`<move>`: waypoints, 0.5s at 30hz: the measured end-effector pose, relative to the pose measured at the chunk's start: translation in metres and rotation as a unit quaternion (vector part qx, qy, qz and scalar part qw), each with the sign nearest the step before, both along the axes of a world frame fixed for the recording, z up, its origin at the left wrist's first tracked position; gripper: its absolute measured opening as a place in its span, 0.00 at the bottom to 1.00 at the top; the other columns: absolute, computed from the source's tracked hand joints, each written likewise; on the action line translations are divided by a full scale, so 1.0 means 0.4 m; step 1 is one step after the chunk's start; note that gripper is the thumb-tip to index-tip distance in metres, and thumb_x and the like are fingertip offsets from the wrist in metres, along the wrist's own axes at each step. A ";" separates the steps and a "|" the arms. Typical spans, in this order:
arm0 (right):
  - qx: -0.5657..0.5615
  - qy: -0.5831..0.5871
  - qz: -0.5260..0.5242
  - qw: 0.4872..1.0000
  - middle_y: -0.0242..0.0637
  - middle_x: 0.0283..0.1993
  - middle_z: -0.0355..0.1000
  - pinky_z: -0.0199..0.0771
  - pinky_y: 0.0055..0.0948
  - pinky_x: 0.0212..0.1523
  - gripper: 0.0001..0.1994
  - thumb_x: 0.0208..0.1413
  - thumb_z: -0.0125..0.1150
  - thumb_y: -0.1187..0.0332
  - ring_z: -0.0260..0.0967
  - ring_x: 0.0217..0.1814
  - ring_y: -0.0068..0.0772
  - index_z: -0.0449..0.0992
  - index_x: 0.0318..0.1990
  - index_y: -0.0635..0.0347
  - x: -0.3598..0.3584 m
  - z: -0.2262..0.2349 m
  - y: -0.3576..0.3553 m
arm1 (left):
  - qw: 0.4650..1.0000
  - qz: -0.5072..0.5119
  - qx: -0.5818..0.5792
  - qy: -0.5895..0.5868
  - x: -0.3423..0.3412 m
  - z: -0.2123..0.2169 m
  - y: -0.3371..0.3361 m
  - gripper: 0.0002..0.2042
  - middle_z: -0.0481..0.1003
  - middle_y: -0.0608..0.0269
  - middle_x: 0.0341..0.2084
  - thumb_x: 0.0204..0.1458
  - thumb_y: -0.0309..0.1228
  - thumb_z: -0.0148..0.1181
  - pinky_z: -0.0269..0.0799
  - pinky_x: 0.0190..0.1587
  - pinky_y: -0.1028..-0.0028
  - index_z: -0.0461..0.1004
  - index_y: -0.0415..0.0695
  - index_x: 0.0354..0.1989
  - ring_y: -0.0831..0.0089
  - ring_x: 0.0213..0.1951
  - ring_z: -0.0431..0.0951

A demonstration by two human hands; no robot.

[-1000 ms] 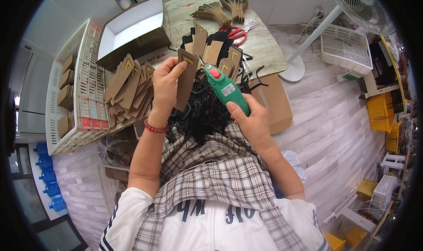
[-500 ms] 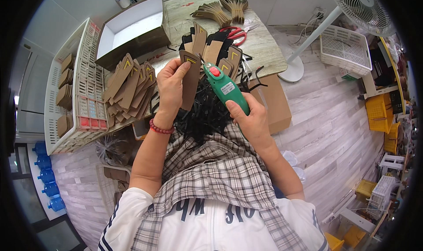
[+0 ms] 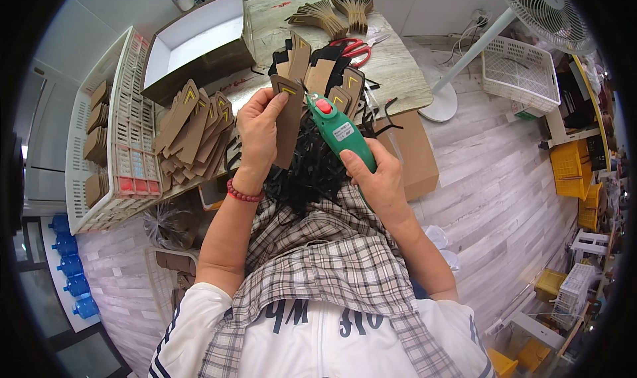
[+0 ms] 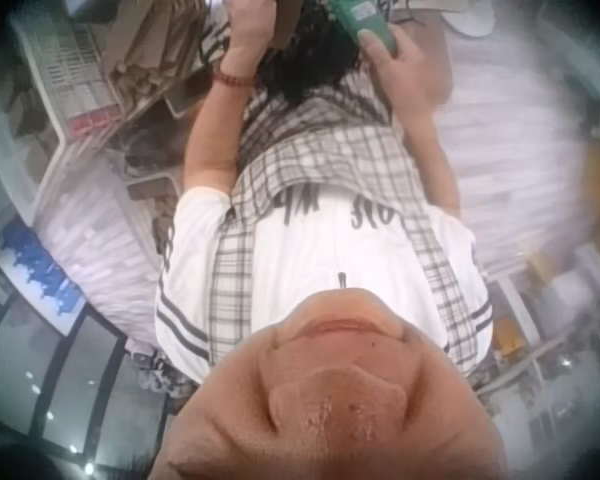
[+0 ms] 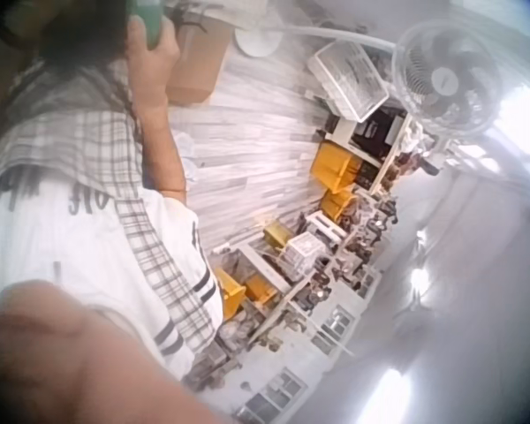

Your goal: The person uses a green rotary cutter to trim the edges of small cardboard pieces. They hold each piece in the left hand and guide the cutter along the edges, then place the finished pieces into a white basket.

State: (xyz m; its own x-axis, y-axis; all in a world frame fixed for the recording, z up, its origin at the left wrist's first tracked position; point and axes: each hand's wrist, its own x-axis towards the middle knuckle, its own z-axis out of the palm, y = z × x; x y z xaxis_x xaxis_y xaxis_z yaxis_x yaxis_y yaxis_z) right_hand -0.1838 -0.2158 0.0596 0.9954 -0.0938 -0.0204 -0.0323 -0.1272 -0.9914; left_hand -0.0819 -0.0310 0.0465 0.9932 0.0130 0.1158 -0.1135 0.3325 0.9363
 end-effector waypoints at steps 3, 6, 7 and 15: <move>0.007 0.007 -0.001 1.000 0.29 0.23 0.68 0.64 0.18 0.21 0.17 0.55 0.63 0.60 0.63 0.20 0.15 0.74 0.40 0.67 0.001 0.002 0.002 | 1.000 -0.014 -0.002 0.004 -0.001 0.002 0.001 0.06 0.76 0.70 0.28 0.57 0.25 0.55 0.68 0.33 0.84 0.75 0.35 0.37 0.86 0.28 0.71; 0.002 0.007 0.001 1.000 0.29 0.23 0.68 0.64 0.18 0.22 0.17 0.55 0.63 0.60 0.63 0.21 0.15 0.74 0.40 0.67 0.004 0.005 0.006 | 1.000 -0.023 0.005 0.006 -0.002 0.001 0.000 0.05 0.75 0.70 0.28 0.56 0.24 0.55 0.68 0.33 0.84 0.76 0.35 0.36 0.86 0.29 0.71; 0.006 0.010 0.001 1.000 0.29 0.23 0.68 0.64 0.18 0.22 0.16 0.55 0.63 0.60 0.63 0.21 0.15 0.74 0.40 0.67 0.005 0.005 0.006 | 1.000 -0.018 0.016 0.010 -0.001 0.002 0.003 0.05 0.75 0.70 0.28 0.55 0.24 0.55 0.68 0.33 0.84 0.76 0.36 0.36 0.86 0.29 0.71; 0.022 0.028 -0.048 0.998 0.28 0.25 0.69 0.64 0.17 0.24 0.14 0.57 0.61 0.62 0.63 0.23 0.14 0.73 0.42 0.66 -0.014 -0.015 -0.061 | 0.898 0.178 0.395 -0.079 0.118 0.089 0.361 0.12 0.77 0.64 0.30 0.56 0.30 0.56 0.71 0.38 0.75 0.75 0.36 0.45 0.76 0.32 0.75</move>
State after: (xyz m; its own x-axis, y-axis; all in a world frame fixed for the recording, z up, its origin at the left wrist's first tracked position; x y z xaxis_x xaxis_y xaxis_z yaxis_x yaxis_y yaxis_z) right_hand -0.1892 -0.2401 0.0536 0.9791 -0.1863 -0.0819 -0.0977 -0.0770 -0.9922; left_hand -0.0346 0.1134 0.0820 0.9127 0.1793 0.3672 -0.2326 -0.5111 0.8275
